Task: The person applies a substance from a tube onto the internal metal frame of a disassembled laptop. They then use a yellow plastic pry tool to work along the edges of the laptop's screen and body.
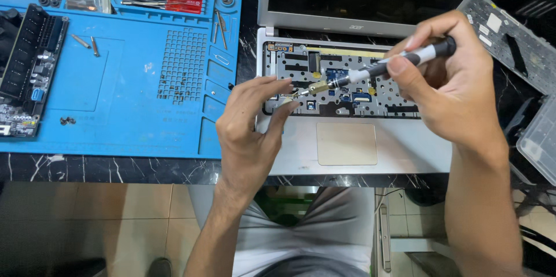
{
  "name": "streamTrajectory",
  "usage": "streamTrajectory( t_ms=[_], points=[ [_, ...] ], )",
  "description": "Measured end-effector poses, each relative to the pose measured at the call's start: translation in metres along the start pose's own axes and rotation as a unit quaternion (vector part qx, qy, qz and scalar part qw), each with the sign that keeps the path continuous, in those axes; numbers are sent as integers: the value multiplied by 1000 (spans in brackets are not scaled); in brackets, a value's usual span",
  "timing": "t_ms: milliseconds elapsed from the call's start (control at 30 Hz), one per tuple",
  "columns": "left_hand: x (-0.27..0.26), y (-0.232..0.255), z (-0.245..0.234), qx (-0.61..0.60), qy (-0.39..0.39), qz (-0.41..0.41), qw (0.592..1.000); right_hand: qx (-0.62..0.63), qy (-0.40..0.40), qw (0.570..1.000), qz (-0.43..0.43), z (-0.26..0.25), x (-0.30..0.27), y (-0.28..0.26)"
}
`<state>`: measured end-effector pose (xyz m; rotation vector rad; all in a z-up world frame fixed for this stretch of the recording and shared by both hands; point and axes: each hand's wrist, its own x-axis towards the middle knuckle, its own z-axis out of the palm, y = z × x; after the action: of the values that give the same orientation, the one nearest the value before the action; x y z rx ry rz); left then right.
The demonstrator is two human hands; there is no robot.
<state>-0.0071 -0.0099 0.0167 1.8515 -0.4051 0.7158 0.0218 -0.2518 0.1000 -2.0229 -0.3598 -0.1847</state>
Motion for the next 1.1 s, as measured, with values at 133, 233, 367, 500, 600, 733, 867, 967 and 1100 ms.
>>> streamTrajectory(
  t_ms=[133, 233, 367, 500, 600, 733, 867, 967, 1100],
  points=[
    [3, 18, 8, -23, 23, 16, 999, 24, 65, 996, 49, -10, -21, 18],
    [3, 28, 16, -40, 17, 16, 999, 148, 102, 981, 73, -16, -35, 34],
    [5, 37, 31, -53, 8, 25, 998, 188, 120, 972, 71, -24, -50, 45],
    [5, 40, 42, -47, -13, 37, 998, 171, 135, 974, 68, -30, -58, 46],
    [9, 45, 47, -11, -25, 63, 998, 160, 139, 975, 67, -34, -63, 50],
    [18, 50, 50, 5, -31, 91, 995, 130, 153, 977, 79, -40, -69, 55],
    [22, 52, 56, 25, -102, 103, 989, 116, 149, 978, 85, -44, -74, 58],
    [24, 53, 61, 17, -130, 105, 986, 98, 148, 980, 88, -46, -75, 58],
    [26, 53, 66, 0, -159, 96, 983, 109, 133, 981, 85, -48, -74, 58]
  ],
)
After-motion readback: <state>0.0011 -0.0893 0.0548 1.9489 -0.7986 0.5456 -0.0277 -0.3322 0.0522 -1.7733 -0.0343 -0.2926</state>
